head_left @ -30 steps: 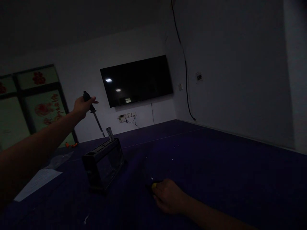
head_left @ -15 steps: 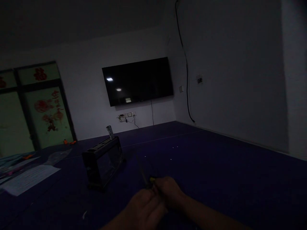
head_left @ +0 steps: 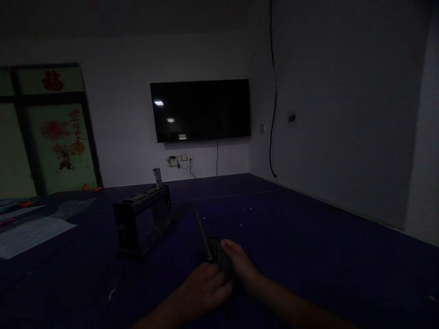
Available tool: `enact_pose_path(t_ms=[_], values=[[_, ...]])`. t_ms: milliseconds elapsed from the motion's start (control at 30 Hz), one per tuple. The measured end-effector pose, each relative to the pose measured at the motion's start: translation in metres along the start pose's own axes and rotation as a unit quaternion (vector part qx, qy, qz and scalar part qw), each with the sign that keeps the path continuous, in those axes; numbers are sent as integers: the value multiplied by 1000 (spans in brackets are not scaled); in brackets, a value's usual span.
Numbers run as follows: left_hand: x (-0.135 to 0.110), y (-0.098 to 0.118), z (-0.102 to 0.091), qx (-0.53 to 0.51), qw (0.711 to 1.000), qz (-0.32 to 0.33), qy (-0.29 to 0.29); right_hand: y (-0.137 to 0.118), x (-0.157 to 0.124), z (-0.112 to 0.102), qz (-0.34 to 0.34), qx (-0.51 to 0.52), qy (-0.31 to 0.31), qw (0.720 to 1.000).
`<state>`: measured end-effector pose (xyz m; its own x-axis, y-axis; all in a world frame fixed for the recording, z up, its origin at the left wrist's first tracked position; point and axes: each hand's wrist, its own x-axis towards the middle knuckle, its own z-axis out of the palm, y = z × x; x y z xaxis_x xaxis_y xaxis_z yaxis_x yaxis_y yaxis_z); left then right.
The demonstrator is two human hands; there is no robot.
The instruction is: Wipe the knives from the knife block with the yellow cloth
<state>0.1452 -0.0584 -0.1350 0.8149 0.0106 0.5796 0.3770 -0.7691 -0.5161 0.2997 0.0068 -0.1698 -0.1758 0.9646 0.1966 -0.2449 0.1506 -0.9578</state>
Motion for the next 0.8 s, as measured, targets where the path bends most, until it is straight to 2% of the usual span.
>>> enact_pose_path(t_ms=[200,300,433,600,700,767,800], values=[[2,1,5,-29,999,16,-35,-12,1,-8,79,47,-68,993],[1,2,9,-26,998,7,-50,-20,-1,-11,87,63,-98,989],[1,3,9,-24,998,14,-59,-21,-3,-17,87,64,-105,989],[1,4,3,-66,997,11,-39,-18,-3,-17,83,71,-108,988],[-2,6,3,-172,981,-84,29,-22,-4,-13,74,79,-122,987],[-2,9,5,-239,948,-195,77,-24,-4,-10,67,84,-129,986],[-2,10,6,-271,919,-271,89,-24,-4,-9,63,86,-131,986]])
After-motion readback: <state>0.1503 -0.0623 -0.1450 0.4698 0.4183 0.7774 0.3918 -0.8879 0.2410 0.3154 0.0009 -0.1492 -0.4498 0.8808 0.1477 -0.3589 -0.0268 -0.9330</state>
